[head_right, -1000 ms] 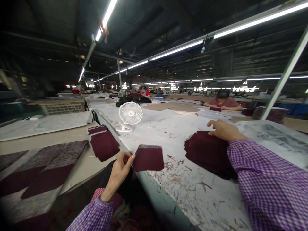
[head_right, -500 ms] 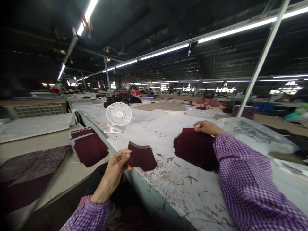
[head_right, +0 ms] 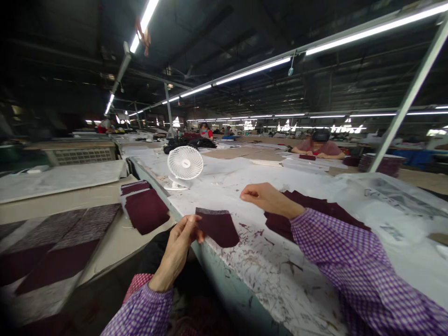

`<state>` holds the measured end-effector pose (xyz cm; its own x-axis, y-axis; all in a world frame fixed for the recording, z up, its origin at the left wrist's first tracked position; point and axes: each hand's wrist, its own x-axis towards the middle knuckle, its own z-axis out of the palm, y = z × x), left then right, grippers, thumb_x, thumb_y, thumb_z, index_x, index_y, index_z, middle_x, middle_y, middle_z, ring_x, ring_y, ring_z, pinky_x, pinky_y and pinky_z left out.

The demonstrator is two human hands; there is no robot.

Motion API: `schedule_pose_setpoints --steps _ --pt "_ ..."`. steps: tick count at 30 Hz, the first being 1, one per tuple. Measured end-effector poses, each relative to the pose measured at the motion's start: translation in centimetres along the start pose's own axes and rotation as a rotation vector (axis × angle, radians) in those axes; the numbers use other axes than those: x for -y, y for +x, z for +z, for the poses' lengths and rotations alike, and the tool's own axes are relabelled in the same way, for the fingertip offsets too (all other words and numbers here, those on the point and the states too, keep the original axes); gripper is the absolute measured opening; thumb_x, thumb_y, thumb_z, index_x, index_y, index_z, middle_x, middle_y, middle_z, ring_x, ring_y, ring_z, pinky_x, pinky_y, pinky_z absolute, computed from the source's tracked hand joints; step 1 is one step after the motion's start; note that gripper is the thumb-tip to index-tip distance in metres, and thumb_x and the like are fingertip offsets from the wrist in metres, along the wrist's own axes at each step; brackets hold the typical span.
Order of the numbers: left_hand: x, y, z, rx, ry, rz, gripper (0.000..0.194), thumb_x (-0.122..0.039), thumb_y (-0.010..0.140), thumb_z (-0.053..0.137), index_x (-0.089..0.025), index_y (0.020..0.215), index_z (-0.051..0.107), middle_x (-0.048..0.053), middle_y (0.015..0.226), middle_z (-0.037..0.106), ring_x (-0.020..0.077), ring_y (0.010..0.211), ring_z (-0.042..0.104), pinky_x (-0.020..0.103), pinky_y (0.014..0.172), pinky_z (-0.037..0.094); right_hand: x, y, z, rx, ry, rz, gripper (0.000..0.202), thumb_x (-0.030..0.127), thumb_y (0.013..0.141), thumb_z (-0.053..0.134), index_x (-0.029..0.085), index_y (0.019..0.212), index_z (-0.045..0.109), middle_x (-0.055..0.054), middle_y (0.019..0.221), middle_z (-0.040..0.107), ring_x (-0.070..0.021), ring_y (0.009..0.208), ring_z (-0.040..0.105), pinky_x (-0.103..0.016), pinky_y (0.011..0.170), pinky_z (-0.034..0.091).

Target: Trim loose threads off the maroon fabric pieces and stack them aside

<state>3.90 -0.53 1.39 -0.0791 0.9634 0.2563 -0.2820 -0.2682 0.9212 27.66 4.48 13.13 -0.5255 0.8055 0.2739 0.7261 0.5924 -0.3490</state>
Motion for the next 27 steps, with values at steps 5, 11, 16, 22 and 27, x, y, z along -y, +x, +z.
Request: schedule_pose_setpoints --steps 5,11,16,22,27 --pt "-0.4 -0.1 0.1 0.024 -0.024 0.008 0.041 -0.055 0.081 0.05 -0.015 0.088 0.055 -0.002 0.052 0.056 0.0106 0.049 0.05 0.022 0.053 0.039 6.5 0.1 6.2 0.083 -0.125 -0.26 0.044 0.055 0.073 0.062 0.019 0.098 0.058 -0.006 0.094 0.061 -0.0182 0.078 0.056 -0.029 0.07 0.041" --pt "-0.2 -0.1 -0.2 0.047 -0.002 0.033 0.035 -0.049 0.08 0.054 -0.015 0.08 0.053 -0.002 0.054 0.055 0.0091 0.05 0.049 0.021 0.054 0.038 5.9 0.6 8.3 0.114 -0.002 -0.252 0.017 0.03 0.087 0.051 0.017 0.081 0.06 -0.002 0.08 0.061 -0.014 0.072 0.053 -0.025 0.065 0.037" --pt "0.4 0.2 -0.7 0.091 0.029 0.029 0.029 -0.044 0.079 0.059 -0.016 0.082 0.053 -0.004 0.052 0.053 0.0088 0.049 0.049 0.021 0.055 0.037 4.6 1.3 8.4 0.262 0.313 -0.098 0.03 0.036 0.085 0.048 0.014 0.069 0.06 0.001 0.061 0.052 -0.0097 0.057 0.044 -0.022 0.054 0.032" --pt "0.9 0.3 -1.0 0.142 -0.023 0.033 0.031 -0.038 0.078 0.059 -0.014 0.096 0.053 -0.003 0.059 0.057 0.0088 0.05 0.05 0.022 0.055 0.038 3.3 1.2 8.6 0.311 0.515 0.021 0.038 0.047 0.084 0.047 0.014 0.065 0.051 0.003 0.057 0.041 -0.0076 0.053 0.033 -0.021 0.048 0.023" --pt "0.9 0.2 -1.0 0.148 -0.018 0.003 0.037 -0.033 0.076 0.06 -0.015 0.107 0.051 -0.004 0.062 0.055 0.0063 0.047 0.047 0.021 0.052 0.037 2.9 1.1 9.7 0.206 0.643 0.135 0.04 0.053 0.082 0.046 0.015 0.07 0.05 0.003 0.059 0.04 -0.0086 0.054 0.032 -0.023 0.05 0.025"
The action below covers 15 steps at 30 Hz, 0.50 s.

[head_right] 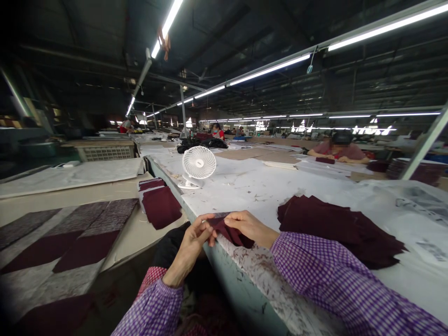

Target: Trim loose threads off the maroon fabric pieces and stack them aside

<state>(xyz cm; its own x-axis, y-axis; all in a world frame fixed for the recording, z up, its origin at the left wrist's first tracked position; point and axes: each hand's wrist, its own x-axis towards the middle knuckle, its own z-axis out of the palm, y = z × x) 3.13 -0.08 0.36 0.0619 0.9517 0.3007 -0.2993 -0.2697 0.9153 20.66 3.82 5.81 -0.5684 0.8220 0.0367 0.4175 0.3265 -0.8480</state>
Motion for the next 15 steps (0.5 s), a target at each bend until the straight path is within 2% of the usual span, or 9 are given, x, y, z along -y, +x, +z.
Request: schedule_pose_setpoints --steps 5,8,10,13,14,15 --pt "0.1 0.0 -1.2 0.004 0.126 -0.071 0.042 -0.025 0.075 0.055 -0.015 0.115 0.049 -0.007 0.056 0.048 0.005 0.041 0.039 0.019 0.045 0.029 -0.8 0.8 0.4 -0.359 -0.024 0.028 0.036 0.05 0.081 0.044 0.018 0.065 0.041 0.003 0.063 0.038 -0.0112 0.06 0.034 -0.025 0.055 0.03" --pt "0.3 0.0 -2.6 0.015 0.325 -0.103 0.041 -0.026 0.076 0.053 -0.015 0.116 0.051 -0.007 0.056 0.048 0.0067 0.044 0.039 0.02 0.046 0.03 -1.4 1.2 -0.3 -0.517 -0.076 0.047 0.033 0.048 0.083 0.039 0.019 0.067 0.04 0.002 0.065 0.04 -0.0124 0.063 0.037 -0.025 0.057 0.032" --pt "0.1 0.0 -3.2 -0.086 0.508 0.002 0.032 -0.032 0.081 0.052 -0.016 0.108 0.056 -0.002 0.067 0.055 0.0105 0.058 0.049 0.022 0.055 0.038 -1.6 1.3 -0.9 -0.54 -0.136 0.024 0.032 0.047 0.084 0.038 0.019 0.068 0.041 0.002 0.065 0.041 -0.0132 0.064 0.039 -0.026 0.058 0.033" --pt "-0.9 0.3 -3.0 -0.362 0.758 0.267 0.026 -0.037 0.086 0.046 -0.016 0.088 0.06 0.004 0.083 0.059 0.017 0.081 0.054 0.029 0.073 0.043 -1.7 1.4 -1.2 -0.506 -0.22 -0.006 0.03 0.044 0.084 0.036 0.019 0.069 0.042 0.002 0.063 0.042 -0.0137 0.064 0.04 -0.027 0.06 0.034" --pt "-1.4 0.4 -2.6 -0.416 0.815 0.353 0.025 -0.036 0.088 0.044 -0.016 0.084 0.06 0.004 0.084 0.059 0.018 0.084 0.054 0.031 0.077 0.043 -1.7 1.4 -1.1 -0.487 -0.239 -0.013 0.029 0.042 0.084 0.036 0.019 0.069 0.043 0.002 0.063 0.042 -0.0137 0.064 0.041 -0.027 0.061 0.035" --pt "-1.8 0.7 -2.2 -0.414 0.862 0.427 0.025 -0.034 0.089 0.043 -0.016 0.081 0.06 0.005 0.084 0.059 0.0183 0.085 0.054 0.031 0.079 0.042 -1.7 1.4 -1.0 -0.472 -0.254 -0.019 0.028 0.041 0.084 0.036 0.019 0.069 0.043 0.002 0.063 0.043 -0.0137 0.063 0.042 -0.028 0.062 0.035"
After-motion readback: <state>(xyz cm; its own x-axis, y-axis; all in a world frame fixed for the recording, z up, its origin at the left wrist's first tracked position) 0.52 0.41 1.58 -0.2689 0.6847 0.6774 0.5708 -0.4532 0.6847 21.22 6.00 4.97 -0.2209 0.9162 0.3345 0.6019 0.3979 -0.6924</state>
